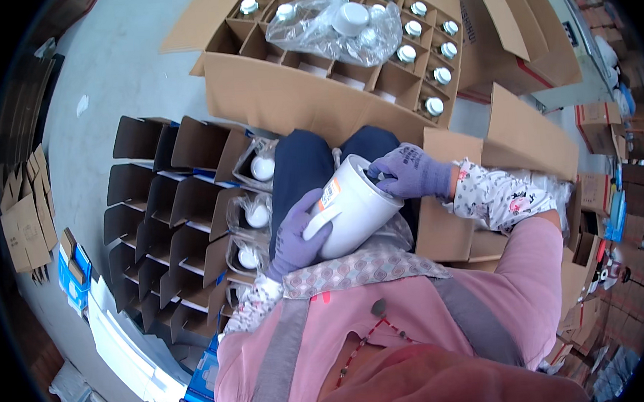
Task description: The person sits on the floor and packs white thermos flasks into a cardboard box with dividers. They unwrap each flask from plastic, place it in a compartment, and then wrap it again in plastic before moving to the next item.
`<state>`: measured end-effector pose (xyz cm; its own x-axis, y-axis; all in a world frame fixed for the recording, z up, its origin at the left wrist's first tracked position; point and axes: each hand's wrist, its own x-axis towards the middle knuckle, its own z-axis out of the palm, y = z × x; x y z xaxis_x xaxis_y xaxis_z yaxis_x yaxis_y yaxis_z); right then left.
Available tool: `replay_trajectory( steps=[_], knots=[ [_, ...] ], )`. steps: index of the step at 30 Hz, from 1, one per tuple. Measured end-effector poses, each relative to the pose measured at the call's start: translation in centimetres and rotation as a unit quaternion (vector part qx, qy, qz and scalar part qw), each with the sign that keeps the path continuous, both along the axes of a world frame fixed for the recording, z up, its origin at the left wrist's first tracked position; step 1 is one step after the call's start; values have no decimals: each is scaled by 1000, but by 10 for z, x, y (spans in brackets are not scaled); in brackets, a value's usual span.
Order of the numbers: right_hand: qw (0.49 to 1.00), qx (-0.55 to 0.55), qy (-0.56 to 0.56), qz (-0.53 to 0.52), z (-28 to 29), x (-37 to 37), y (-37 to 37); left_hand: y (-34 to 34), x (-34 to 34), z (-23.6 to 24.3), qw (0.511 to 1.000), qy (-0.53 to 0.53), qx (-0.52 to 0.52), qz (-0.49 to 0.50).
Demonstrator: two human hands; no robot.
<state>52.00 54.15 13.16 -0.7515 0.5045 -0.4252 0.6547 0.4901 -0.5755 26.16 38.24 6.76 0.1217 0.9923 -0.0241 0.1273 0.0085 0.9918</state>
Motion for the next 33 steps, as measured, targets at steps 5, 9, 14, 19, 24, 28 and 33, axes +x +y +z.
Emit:
replay_trajectory(
  steps=[5,9,14,19,24,28,33],
  knots=[
    [939,320,72,-105,-12,-51,211,47,-27,44,922,-224,-183,255],
    [864,442,-99,-220,-84,-30,332,106,-39,52,836,-428,-111,325],
    [840,518,112,-118,-36,-48,277,132,-55,-8,910,213,74,349],
    [873,352,336,-25,-6,-55,114,158,-31,-25,936,76,98,328],
    [920,-76,385,0,-45,-49,54,143,-10,2,910,223,159,312],
    [898,13,415,-144,-43,-42,23,113,-23,-8,929,110,152,319],
    [792,-153,434,-401,-40,-73,-21,59,-8,3,845,391,263,254]
  ],
)
